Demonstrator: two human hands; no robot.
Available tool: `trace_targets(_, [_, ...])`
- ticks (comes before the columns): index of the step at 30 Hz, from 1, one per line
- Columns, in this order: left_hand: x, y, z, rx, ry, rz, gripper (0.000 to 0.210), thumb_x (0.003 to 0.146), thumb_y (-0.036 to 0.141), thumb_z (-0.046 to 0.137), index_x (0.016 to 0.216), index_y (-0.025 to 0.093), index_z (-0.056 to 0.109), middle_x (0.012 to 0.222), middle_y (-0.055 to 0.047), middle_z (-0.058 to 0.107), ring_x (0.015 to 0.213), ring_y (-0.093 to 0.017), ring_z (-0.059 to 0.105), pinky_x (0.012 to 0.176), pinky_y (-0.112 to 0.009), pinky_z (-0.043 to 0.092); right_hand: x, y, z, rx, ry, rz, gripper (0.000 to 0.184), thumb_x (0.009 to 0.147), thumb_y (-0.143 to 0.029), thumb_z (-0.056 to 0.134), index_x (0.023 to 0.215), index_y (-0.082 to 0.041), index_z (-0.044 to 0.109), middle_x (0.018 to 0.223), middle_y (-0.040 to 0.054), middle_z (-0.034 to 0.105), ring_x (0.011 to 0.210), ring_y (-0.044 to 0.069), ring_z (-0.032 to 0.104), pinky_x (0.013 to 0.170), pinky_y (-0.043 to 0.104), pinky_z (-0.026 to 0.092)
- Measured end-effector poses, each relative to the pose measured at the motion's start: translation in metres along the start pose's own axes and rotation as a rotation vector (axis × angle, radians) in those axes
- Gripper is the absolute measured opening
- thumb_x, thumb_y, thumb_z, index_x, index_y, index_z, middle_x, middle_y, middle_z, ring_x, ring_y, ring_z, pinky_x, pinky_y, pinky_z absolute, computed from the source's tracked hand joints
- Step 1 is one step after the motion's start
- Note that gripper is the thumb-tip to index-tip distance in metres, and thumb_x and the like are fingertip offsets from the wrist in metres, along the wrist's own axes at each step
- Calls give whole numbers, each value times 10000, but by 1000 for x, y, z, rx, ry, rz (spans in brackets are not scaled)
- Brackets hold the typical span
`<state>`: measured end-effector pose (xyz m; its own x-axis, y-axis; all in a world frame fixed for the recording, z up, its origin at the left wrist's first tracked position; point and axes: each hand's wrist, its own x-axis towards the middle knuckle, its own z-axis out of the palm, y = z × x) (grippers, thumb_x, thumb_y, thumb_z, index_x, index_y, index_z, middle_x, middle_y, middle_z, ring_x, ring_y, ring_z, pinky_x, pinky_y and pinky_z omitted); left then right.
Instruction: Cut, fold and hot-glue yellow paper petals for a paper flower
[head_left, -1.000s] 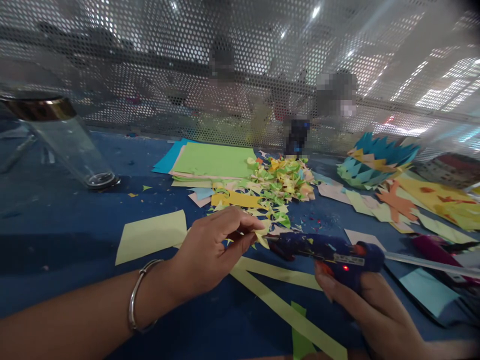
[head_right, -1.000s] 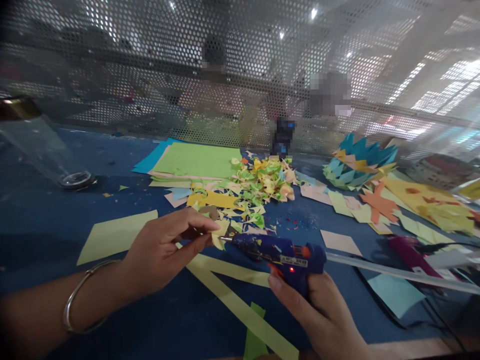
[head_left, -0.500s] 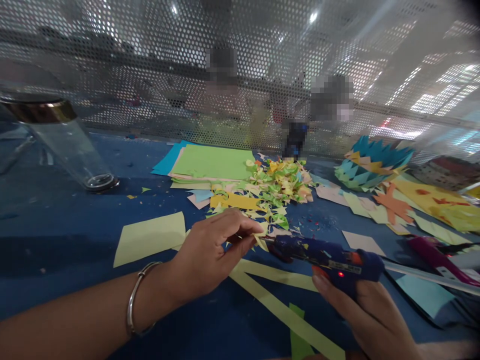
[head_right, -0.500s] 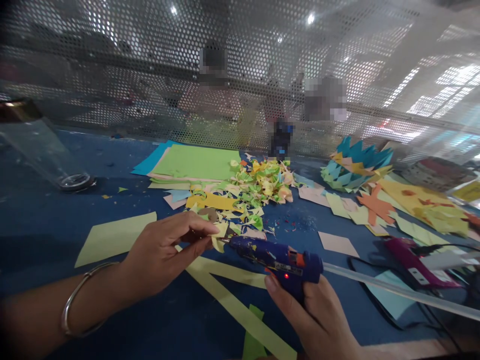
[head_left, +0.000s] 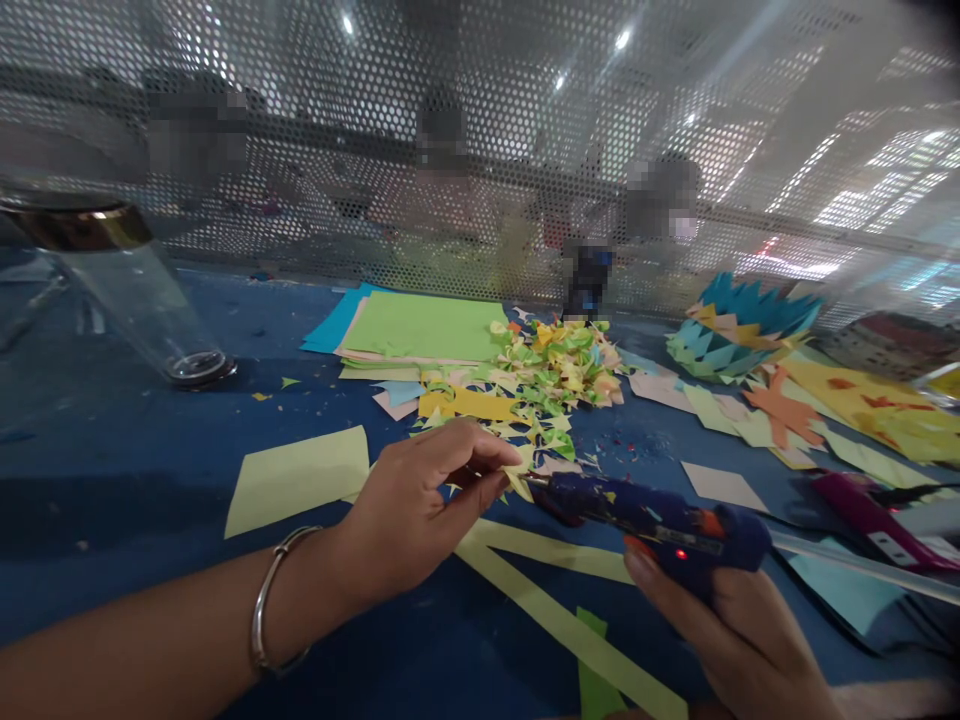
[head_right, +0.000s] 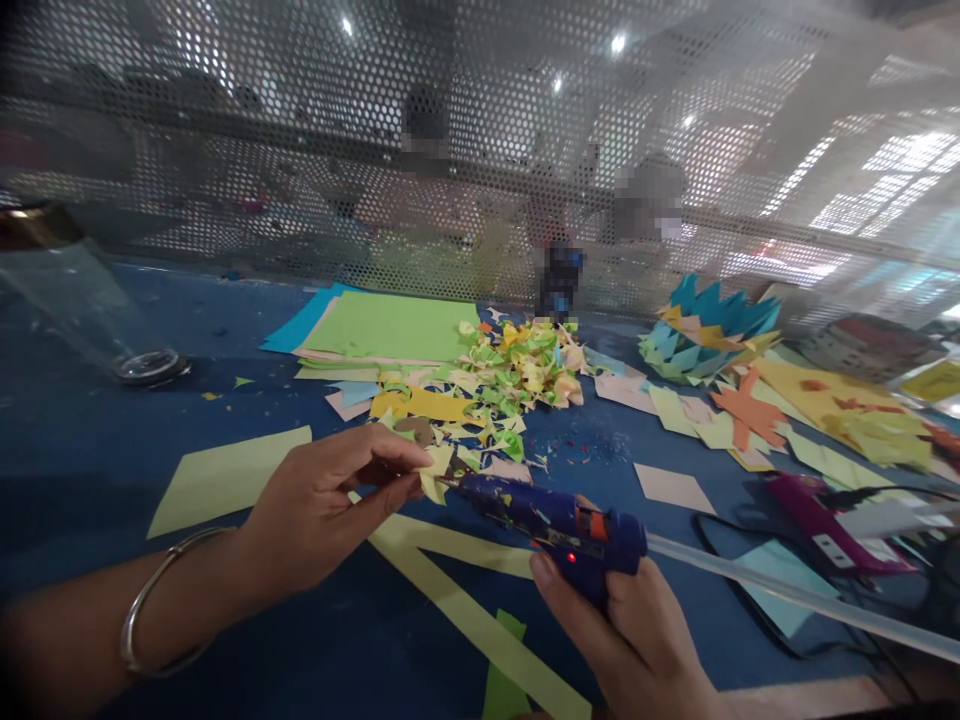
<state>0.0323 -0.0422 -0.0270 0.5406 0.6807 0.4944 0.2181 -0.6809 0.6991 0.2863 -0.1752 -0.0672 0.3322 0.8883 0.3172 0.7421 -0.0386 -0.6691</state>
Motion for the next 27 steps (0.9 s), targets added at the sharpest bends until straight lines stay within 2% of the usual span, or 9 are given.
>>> trace_targets(4, [0, 2, 0, -44, 6, -18, 147, 914, 181, 623, 1032, 266, 644, 896, 41, 717, 755, -63, 693, 677, -142, 550, -5, -2, 2, -28, 32, 21, 339, 821, -556, 666, 947, -247, 726, 889, 76, 744, 853, 281, 691, 770, 372, 554])
trace_targets(6, [0, 2, 0, -82, 8, -39, 139, 910, 185, 627, 1031, 255, 633, 880, 35, 716, 753, -74, 698, 680, -157, 565, -5, -4, 3, -28, 20, 29, 368, 824, -576, 648, 954, -240, 724, 889, 76, 737, 858, 280, 685, 772, 374, 545])
trace_targets(12, [-1, 5, 0, -178, 39, -86, 189, 900, 192, 630, 1076, 257, 609, 938, 2, 714, 853, -127, 709, 739, -230, 592, 3, -15, -2, 35, -31, 74, 367, 834, -558, 638, 741, -212, 716, 717, 40, 678, 681, 209, 608, 631, 285, 491])
trace_targets(15, [2, 8, -1, -216, 35, -171, 181, 883, 219, 652, 1062, 239, 639, 945, -20, 728, 867, -148, 702, 730, -248, 583, 14, -15, -12, 118, -109, 96, 434, 831, -564, 641, 603, -196, 625, 590, 19, 573, 577, 170, 521, 547, 266, 425])
trace_targets(17, [5, 8, -1, -274, 11, -255, 161, 879, 254, 667, 1035, 214, 660, 916, -31, 724, 837, -152, 691, 724, -263, 574, 25, -8, -21, 141, -174, 144, 497, 841, -576, 625, 535, -193, 541, 525, 8, 485, 513, 147, 450, 480, 269, 346])
trace_targets(21, [10, 0, 1, -405, 10, -368, 127, 849, 256, 704, 956, 190, 686, 838, -13, 698, 745, -117, 646, 704, -249, 537, 52, 17, -40, 181, -265, 252, 525, 835, -567, 635, 498, -185, 509, 502, 8, 470, 475, 127, 427, 480, 280, 323])
trace_targets(26, [11, -12, 5, -578, 39, -462, 146, 796, 223, 752, 911, 191, 669, 818, 20, 663, 743, -94, 622, 742, -237, 517, 85, 52, -53, 205, -316, 454, 437, 809, -587, 648, 659, -180, 601, 563, 20, 534, 492, 134, 471, 446, 271, 323])
trace_targets(27, [12, -12, 5, -598, 39, -475, 149, 790, 221, 756, 903, 189, 665, 820, 22, 658, 744, -94, 620, 745, -239, 515, 91, 57, -54, 194, -311, 499, 442, 789, -605, 656, 672, -182, 598, 558, 16, 531, 473, 128, 456, 418, 263, 294])
